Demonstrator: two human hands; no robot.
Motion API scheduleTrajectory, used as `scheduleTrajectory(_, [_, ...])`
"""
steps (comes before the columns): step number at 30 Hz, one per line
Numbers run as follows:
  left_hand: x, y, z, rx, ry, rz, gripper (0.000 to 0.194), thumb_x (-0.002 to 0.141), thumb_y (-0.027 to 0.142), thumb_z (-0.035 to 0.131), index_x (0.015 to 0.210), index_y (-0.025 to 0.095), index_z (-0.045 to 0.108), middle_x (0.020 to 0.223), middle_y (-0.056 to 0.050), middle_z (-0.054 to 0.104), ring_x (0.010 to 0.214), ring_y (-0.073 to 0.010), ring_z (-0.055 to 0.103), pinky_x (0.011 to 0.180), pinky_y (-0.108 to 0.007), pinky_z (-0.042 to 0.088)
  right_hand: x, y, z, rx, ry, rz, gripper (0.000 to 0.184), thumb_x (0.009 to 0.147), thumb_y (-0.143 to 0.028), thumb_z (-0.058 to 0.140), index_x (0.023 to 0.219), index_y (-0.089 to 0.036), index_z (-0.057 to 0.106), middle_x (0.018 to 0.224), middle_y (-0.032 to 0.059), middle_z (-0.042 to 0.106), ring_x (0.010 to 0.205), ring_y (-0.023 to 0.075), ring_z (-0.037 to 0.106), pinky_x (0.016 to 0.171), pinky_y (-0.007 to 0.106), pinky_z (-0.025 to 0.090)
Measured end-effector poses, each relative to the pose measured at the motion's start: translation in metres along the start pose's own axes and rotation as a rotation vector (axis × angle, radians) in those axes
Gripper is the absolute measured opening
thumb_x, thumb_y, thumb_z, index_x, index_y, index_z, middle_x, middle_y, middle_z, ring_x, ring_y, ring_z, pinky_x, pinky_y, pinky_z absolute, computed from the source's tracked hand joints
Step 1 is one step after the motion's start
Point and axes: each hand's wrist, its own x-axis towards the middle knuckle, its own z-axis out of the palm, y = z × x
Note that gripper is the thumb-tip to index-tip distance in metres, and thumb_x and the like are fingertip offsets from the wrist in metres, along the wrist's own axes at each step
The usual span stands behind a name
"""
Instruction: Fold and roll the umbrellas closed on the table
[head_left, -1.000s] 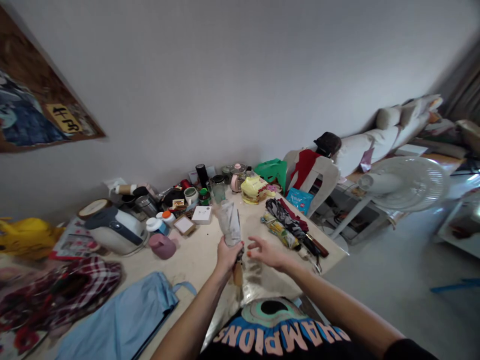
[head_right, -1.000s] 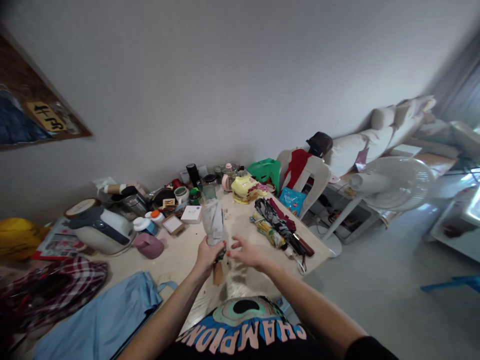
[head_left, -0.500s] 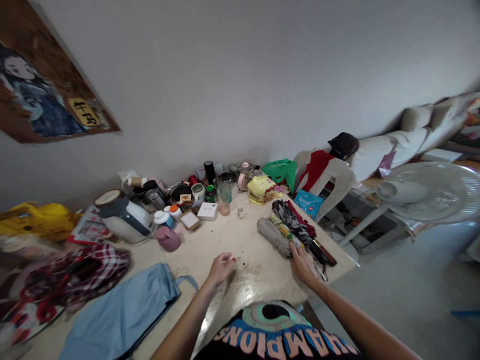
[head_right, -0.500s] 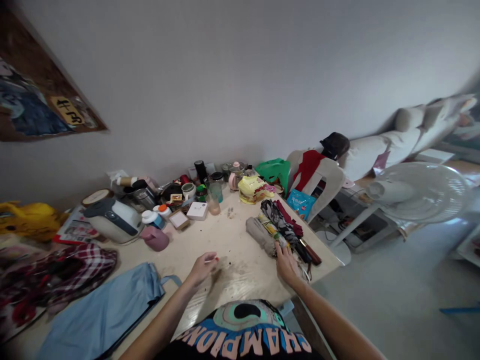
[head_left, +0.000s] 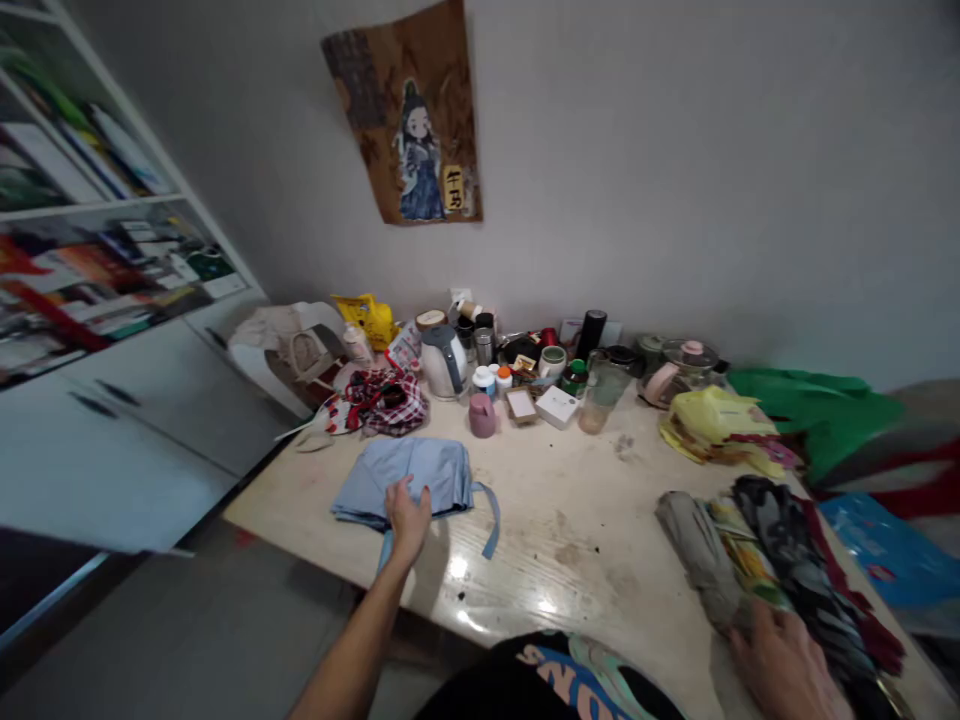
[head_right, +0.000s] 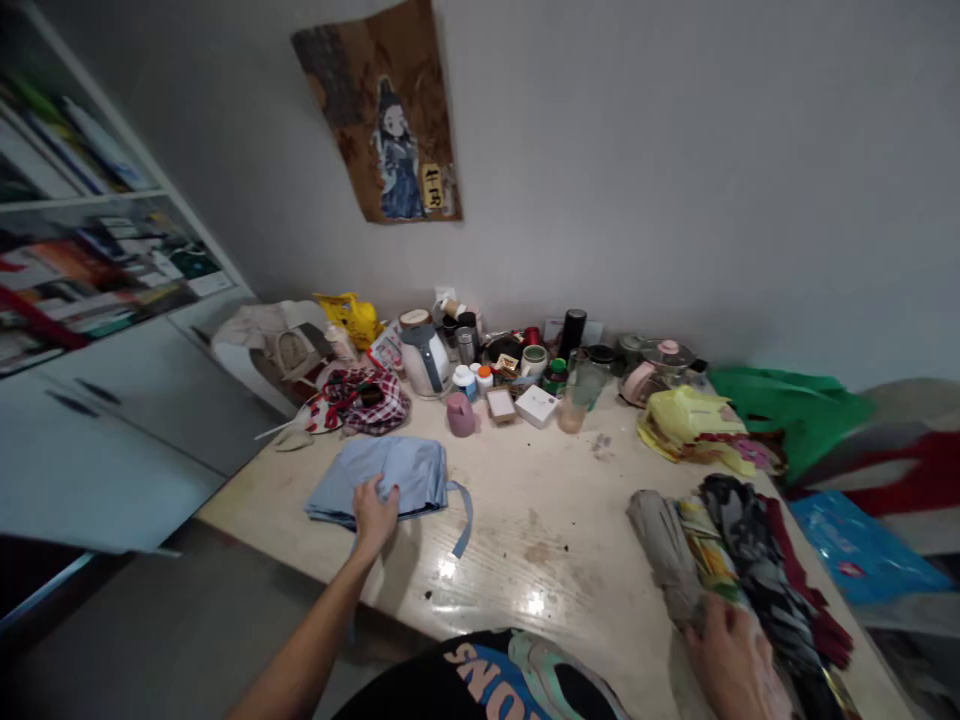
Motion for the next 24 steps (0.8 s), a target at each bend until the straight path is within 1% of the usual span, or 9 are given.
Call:
scheduleTrajectory(3, [-0.014,-0.044,-0.017,0.136,-0.007,-0.104,0.045,0.082,0.029,0.053,0.122,0.009,0.048,0.124,-0.022,0.050,0.120,-0.0362,0.047,0.098,-0.050,0.037,0.005,-0.016,0.009,-0.034,-0.040,-0.120,0.042,0.083,-0.039,0.033,0.107,-0.016,0.059,0.104,0.0261,0.056,0.091,0.0372,0.063,0.078,0.047,0.049])
scheduleTrajectory(6, [-0.040,-0.072,-0.013,0.251,-0.085,-0.168,0.044,0.075,0.026,0.061,0.115,0.011,0.050,0.117,-0.020,0.056,0.109,-0.0353,0.056,0.091,-0.046,0.042,0.007,-0.047,0.017,0.060,-0.082,-0.210,0.048,0.084,-0.038,0.029,0.112,-0.010,0.057,0.105,0.0246,0.058,0.090,0.0343,0.065,0.083,0.045,0.050])
scheduleTrajectory(9, [-0.056,-0.082,-0.006,0.287,-0.133,-0.147,0.031,0.080,0.018,0.054,0.110,0.011,0.052,0.107,-0.017,0.062,0.102,-0.0279,0.061,0.088,-0.036,0.043,0.006,-0.080,0.020,0.140,-0.148,-0.239,0.048,0.081,-0.038,0.034,0.110,-0.010,0.060,0.104,0.0219,0.060,0.091,0.0315,0.066,0.087,0.041,0.050])
scheduleTrajectory(12, [-0.054,-0.077,-0.024,0.274,-0.117,-0.074,0.028,0.085,0.019,0.046,0.111,0.011,0.052,0.106,-0.017,0.064,0.101,-0.0251,0.062,0.086,-0.032,0.044,0.005,-0.106,0.014,0.224,-0.220,-0.266,0.047,0.078,-0.034,0.037,0.108,-0.010,0.063,0.098,0.0194,0.063,0.088,0.0282,0.067,0.085,0.037,0.051])
scheduleTrajectory(14, [-0.044,-0.064,-0.059,0.239,-0.009,0.050,0.029,0.088,0.023,0.042,0.112,0.012,0.054,0.110,-0.017,0.063,0.103,-0.0248,0.061,0.087,-0.032,0.044,0.005,-0.116,0.006,0.261,-0.223,-0.269,0.047,0.078,-0.034,0.038,0.108,-0.010,0.064,0.099,0.0189,0.063,0.083,0.0273,0.068,0.082,0.037,0.052])
scheduleTrajectory(16, [-0.031,-0.043,-0.106,0.189,0.158,0.209,0.026,0.088,0.030,0.044,0.106,0.018,0.058,0.104,-0.013,0.067,0.095,-0.0244,0.063,0.085,-0.033,0.046,0.007,-0.122,-0.002,0.282,-0.207,-0.272,0.047,0.078,-0.034,0.038,0.108,-0.009,0.064,0.100,0.0188,0.063,0.078,0.0269,0.068,0.079,0.038,0.053])
scheduleTrajectory(20, [-0.011,0.025,-0.190,0.153,0.235,0.365,0.025,0.083,0.044,0.054,0.090,0.022,0.064,0.072,-0.002,0.067,0.066,-0.0188,0.062,0.068,-0.028,0.044,0.015,-0.135,-0.020,0.334,-0.179,-0.295,0.047,0.077,-0.033,0.040,0.108,-0.008,0.065,0.097,0.0180,0.064,0.075,0.0259,0.067,0.077,0.038,0.052])
scheduleTrajectory(22, [-0.007,0.068,-0.205,0.112,0.282,0.405,0.026,0.078,0.046,0.060,0.085,0.021,0.064,0.068,0.000,0.065,0.062,-0.0169,0.059,0.063,-0.026,0.042,0.019,-0.145,-0.030,0.359,-0.203,-0.313,0.046,0.077,-0.032,0.041,0.109,-0.008,0.064,0.094,0.0169,0.065,0.072,0.0244,0.067,0.076,0.037,0.052])
scheduleTrajectory(24, [-0.005,0.111,-0.203,0.040,0.183,0.532,0.026,0.077,0.045,0.060,0.084,0.021,0.062,0.067,0.002,0.063,0.060,-0.0149,0.057,0.062,-0.024,0.041,0.022,-0.155,-0.042,0.391,-0.233,-0.348,0.047,0.078,-0.032,0.041,0.112,-0.008,0.063,0.092,0.0158,0.065,0.068,0.0223,0.065,0.072,0.036,0.052])
